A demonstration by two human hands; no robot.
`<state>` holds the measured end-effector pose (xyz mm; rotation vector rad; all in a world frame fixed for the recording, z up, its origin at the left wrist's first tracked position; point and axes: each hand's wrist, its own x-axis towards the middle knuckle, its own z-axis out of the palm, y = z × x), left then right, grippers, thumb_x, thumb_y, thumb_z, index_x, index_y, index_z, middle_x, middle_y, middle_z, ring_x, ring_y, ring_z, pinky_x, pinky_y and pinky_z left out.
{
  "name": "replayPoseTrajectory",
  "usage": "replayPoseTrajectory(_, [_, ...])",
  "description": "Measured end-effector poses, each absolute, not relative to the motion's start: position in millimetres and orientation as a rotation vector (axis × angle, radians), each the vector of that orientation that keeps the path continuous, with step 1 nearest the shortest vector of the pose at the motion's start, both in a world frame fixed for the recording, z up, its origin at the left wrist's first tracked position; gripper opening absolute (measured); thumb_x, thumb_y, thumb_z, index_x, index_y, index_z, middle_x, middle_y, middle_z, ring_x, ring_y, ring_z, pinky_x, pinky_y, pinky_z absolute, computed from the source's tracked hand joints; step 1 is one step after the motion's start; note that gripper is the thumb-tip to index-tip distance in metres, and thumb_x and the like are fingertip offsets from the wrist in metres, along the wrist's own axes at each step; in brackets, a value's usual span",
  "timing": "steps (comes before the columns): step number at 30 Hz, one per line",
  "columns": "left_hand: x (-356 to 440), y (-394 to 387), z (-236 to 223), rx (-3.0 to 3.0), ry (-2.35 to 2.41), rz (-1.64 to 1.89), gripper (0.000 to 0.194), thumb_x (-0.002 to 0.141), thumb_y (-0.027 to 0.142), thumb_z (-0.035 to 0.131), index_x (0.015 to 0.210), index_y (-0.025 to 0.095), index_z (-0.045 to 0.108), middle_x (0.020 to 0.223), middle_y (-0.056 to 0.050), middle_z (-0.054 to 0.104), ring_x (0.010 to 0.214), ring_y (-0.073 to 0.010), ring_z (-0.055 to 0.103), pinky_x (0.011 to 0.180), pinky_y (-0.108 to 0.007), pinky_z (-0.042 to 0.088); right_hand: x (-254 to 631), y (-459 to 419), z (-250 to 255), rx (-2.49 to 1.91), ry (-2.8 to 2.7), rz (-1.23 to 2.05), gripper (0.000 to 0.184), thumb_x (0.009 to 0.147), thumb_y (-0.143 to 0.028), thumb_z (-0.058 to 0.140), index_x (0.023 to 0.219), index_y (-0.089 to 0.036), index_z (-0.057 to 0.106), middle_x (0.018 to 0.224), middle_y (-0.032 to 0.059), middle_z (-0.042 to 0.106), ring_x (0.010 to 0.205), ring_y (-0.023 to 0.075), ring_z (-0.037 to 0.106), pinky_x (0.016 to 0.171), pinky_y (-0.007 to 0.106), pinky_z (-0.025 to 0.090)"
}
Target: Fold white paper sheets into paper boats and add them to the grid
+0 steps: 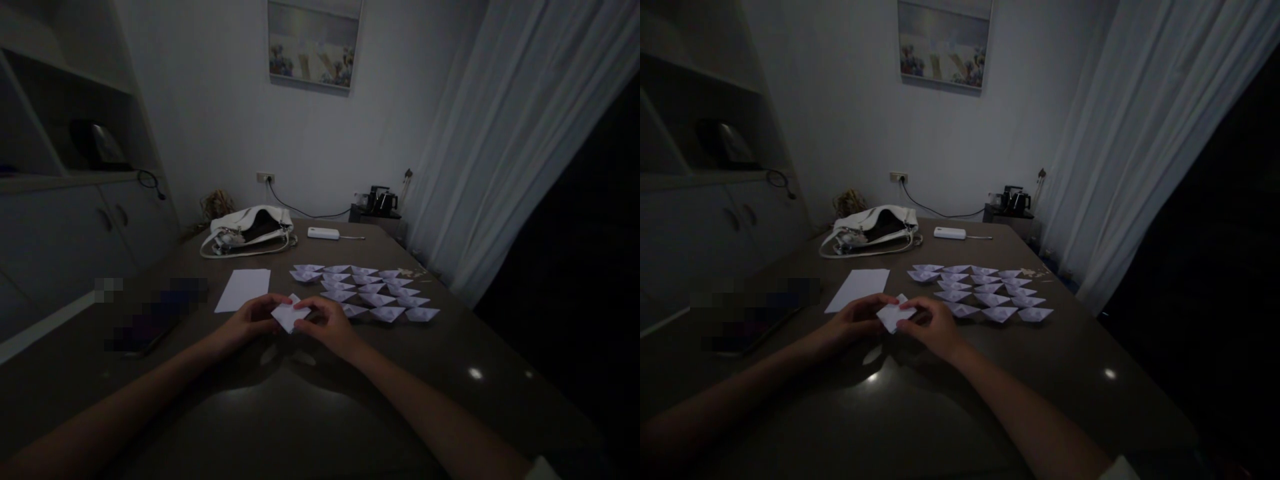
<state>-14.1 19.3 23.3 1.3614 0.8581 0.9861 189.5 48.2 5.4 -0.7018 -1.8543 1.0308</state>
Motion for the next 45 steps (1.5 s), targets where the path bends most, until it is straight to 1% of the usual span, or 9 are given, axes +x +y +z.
replayPoseTrajectory(6, [-10.2,15.1,31.1,1.278,0.895,1.04,0.04,0.065,0.016,0.075,0.103,0.018,0.063,0.094,-0.003,0.069,0.076,-0.0165,0.063,0.067,-0.025,0.048,188.2,48.8,3.1,-0.652,-1.824,1.087,0.035,0.07,-0.027,0.074,0.103,-0.021,0.063,0.106,0.0052,0.065,0.088,0.0178,0.063,0.068,0.027,0.05])
replayPoseTrajectory(14, [-14.9,16.8,31.2,1.374,0.948,1.025,0.033,0.073,0.024,0.073,0.104,0.017,0.064,0.084,-0.001,0.069,0.073,-0.0146,0.062,0.067,-0.022,0.047,187.3,46.0,7.5,-0.68,-1.791,1.099,0.019,0.076,-0.027,0.068,0.093,-0.021,0.064,0.099,0.0027,0.066,0.089,0.0166,0.062,0.067,0.025,0.048])
replayPoseTrajectory(20, [-14.5,17.3,31.2,1.503,0.934,1.066,0.037,0.075,0.028,0.073,0.108,0.019,0.06,0.102,-0.003,0.065,0.085,-0.0165,0.06,0.072,-0.023,0.048,186.5,46.9,6.6,-0.744,-1.78,1.067,0.013,0.077,-0.028,0.066,0.085,-0.018,0.065,0.088,0.0026,0.066,0.08,0.0151,0.062,0.063,0.023,0.046])
replayPoseTrajectory(23, [-12.8,16.4,32.1,1.557,0.959,1.091,0.028,0.074,0.033,0.073,0.094,0.018,0.06,0.088,-0.001,0.064,0.08,-0.0158,0.06,0.068,-0.023,0.047,185.7,46.8,6.7,-0.757,-1.748,1.076,0.014,0.076,-0.03,0.067,0.08,-0.017,0.064,0.081,0.0022,0.065,0.074,0.0144,0.061,0.061,0.023,0.046])
replayPoseTrajectory(26, [-12.0,16.2,32.6,1.568,1.013,1.092,0.027,0.073,0.038,0.073,0.085,0.017,0.059,0.076,0.001,0.062,0.071,-0.0149,0.059,0.062,-0.022,0.045,184.8,47.6,5.7,-0.743,-1.706,1.101,0.016,0.076,-0.033,0.067,0.075,-0.017,0.063,0.076,0.0016,0.064,0.07,0.0138,0.06,0.06,0.023,0.046])
replayPoseTrajectory(31, [-12.6,17.8,32.3,1.578,1.06,1.108,0.032,0.07,0.043,0.074,0.078,0.015,0.061,0.072,0.0,0.062,0.068,-0.016,0.059,0.06,-0.024,0.046,184.5,51.4,3.4,-0.72,-1.606,1.144,0.024,0.073,-0.038,0.07,0.084,-0.019,0.06,0.077,0.0013,0.065,0.066,0.0136,0.061,0.057,0.023,0.045])
replayPoseTrajectory(34, [-14.0,19.5,30.7,1.544,1.053,1.132,0.032,0.07,0.043,0.075,0.076,0.015,0.061,0.07,0.0,0.063,0.065,-0.015,0.059,0.057,-0.022,0.046,184.6,54.2,2.4,-0.722,-1.591,1.121,0.024,0.071,-0.039,0.071,0.078,-0.019,0.06,0.075,0.0019,0.066,0.068,0.0147,0.061,0.061,0.025,0.046])
replayPoseTrajectory(38, [-15.1,21.1,28.1,1.484,1.015,1.158,0.03,0.069,0.04,0.076,0.075,0.016,0.06,0.07,0.001,0.064,0.066,-0.0142,0.061,0.059,-0.022,0.047,183.8,56.3,1.3,-0.715,-1.584,1.089,0.023,0.069,-0.038,0.072,0.068,-0.018,0.061,0.065,0.0005,0.063,0.061,0.0139,0.059,0.059,0.025,0.045])
replayPoseTrajectory(45, [-15.2,21.6,28.0,1.508,0.954,1.181,0.03,0.072,0.038,0.076,0.075,0.017,0.055,0.069,0.002,0.063,0.064,-0.0123,0.06,0.056,-0.019,0.045,183.6,56.3,1.7,-0.721,-1.54,1.152,0.025,0.065,-0.04,0.076,0.065,-0.018,0.063,0.065,0.0005,0.064,0.06,0.0138,0.059,0.06,0.026,0.046])
